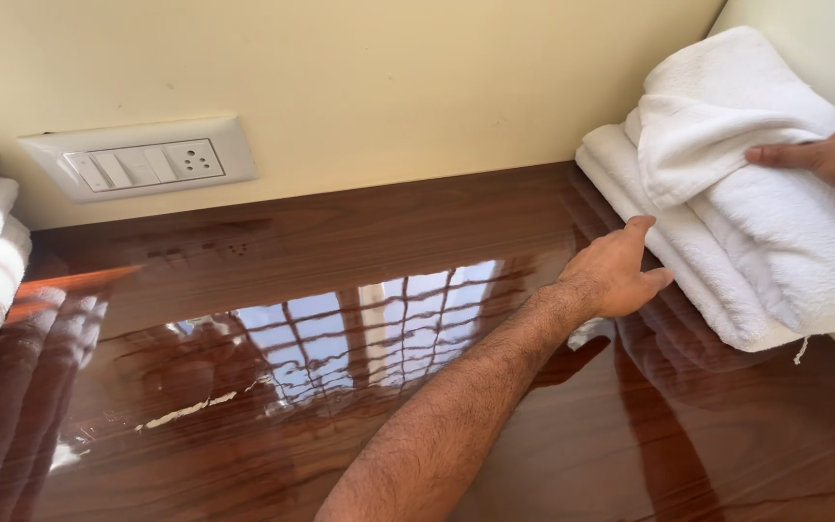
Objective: The person folds a white towel on a wooden table, smoothing it out and folding it into a compact rectangle. They then place the folded towel onto a stack of other towels. The person proceeds to unfold a larger white towel and begins rolling it tightly from one end to the other.
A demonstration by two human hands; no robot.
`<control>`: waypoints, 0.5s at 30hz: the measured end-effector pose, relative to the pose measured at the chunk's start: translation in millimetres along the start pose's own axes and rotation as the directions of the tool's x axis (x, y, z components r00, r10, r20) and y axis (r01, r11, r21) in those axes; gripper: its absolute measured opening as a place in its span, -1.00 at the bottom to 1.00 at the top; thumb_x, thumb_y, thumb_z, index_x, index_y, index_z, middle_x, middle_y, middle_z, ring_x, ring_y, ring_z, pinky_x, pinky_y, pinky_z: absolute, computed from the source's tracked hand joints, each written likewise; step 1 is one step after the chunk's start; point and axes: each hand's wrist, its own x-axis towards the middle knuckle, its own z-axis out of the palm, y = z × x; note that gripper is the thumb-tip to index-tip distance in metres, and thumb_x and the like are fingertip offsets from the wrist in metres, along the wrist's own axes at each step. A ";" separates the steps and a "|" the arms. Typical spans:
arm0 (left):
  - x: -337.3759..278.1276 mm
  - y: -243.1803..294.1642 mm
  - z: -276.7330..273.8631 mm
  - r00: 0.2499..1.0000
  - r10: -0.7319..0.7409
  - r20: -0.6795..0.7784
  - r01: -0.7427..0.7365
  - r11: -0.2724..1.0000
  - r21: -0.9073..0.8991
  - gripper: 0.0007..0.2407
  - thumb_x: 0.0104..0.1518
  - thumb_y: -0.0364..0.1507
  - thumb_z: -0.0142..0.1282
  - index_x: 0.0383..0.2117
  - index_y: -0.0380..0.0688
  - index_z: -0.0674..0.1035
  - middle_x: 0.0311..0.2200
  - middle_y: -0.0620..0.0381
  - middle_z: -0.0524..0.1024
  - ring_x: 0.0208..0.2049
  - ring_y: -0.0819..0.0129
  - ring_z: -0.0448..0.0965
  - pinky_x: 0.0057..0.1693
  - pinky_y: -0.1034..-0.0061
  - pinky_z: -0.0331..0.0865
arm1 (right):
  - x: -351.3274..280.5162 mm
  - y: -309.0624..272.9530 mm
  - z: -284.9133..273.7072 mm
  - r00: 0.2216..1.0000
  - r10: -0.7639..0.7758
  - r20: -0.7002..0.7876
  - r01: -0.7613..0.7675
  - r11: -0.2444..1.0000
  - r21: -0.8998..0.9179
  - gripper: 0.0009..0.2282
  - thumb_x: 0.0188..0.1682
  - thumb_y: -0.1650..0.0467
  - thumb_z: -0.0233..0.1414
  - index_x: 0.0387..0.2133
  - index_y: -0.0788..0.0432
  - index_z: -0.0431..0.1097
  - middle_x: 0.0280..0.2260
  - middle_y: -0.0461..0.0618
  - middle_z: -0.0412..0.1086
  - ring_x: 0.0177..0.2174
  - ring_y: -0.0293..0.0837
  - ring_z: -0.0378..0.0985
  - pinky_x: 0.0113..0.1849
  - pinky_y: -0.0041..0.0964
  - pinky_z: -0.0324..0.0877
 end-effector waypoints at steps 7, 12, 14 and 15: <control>3.6 -5.5 8.2 0.986 -0.109 0.126 0.162 0.803 -0.573 -0.27 0.29 0.02 -0.21 0.44 -0.21 -0.07 0.34 -0.29 0.19 0.33 -0.05 0.32 0.34 -0.02 0.30 | -160.4 -184.8 -77.6 0.990 -0.119 0.081 0.139 0.931 -0.338 -0.45 0.00 0.06 0.24 -0.09 0.38 0.54 -0.35 0.37 0.61 -0.50 0.23 0.70 -0.35 0.08 0.61; -58.9 17.5 -28.7 0.931 -0.208 0.300 0.350 0.274 -0.896 -0.27 0.19 0.18 -0.52 0.47 0.19 -0.18 0.38 -0.38 0.08 0.30 -0.16 0.29 0.30 -0.31 0.28 | -223.0 -254.1 -93.7 0.987 -0.152 0.042 0.154 0.987 -0.038 -0.48 -0.02 0.14 0.28 -0.01 0.36 0.48 -0.27 0.35 0.56 -0.43 0.19 0.65 -0.30 0.02 0.55; -74.6 11.8 -31.9 0.986 -0.121 0.111 0.155 0.457 -0.876 -0.24 0.19 0.27 -0.69 0.55 0.38 -0.24 0.50 -0.17 -0.13 0.34 -0.13 0.09 0.29 -0.47 0.14 | -245.9 -277.7 -95.1 0.989 -0.048 0.137 0.013 0.969 0.246 -0.49 0.04 0.12 0.20 0.10 0.27 0.44 -0.19 0.26 0.57 -0.32 0.13 0.65 -0.20 0.05 0.56; -76.9 2.6 -38.4 0.987 -0.125 0.104 0.150 0.460 -0.875 -0.24 0.19 0.27 -0.69 0.55 0.38 -0.24 0.50 -0.17 -0.13 0.34 -0.13 0.09 0.29 -0.47 0.14 | -248.2 -281.2 -89.2 0.989 -0.056 0.137 0.020 0.968 0.251 -0.49 0.04 0.12 0.20 0.10 0.27 0.44 -0.19 0.26 0.57 -0.32 0.13 0.65 -0.20 0.05 0.56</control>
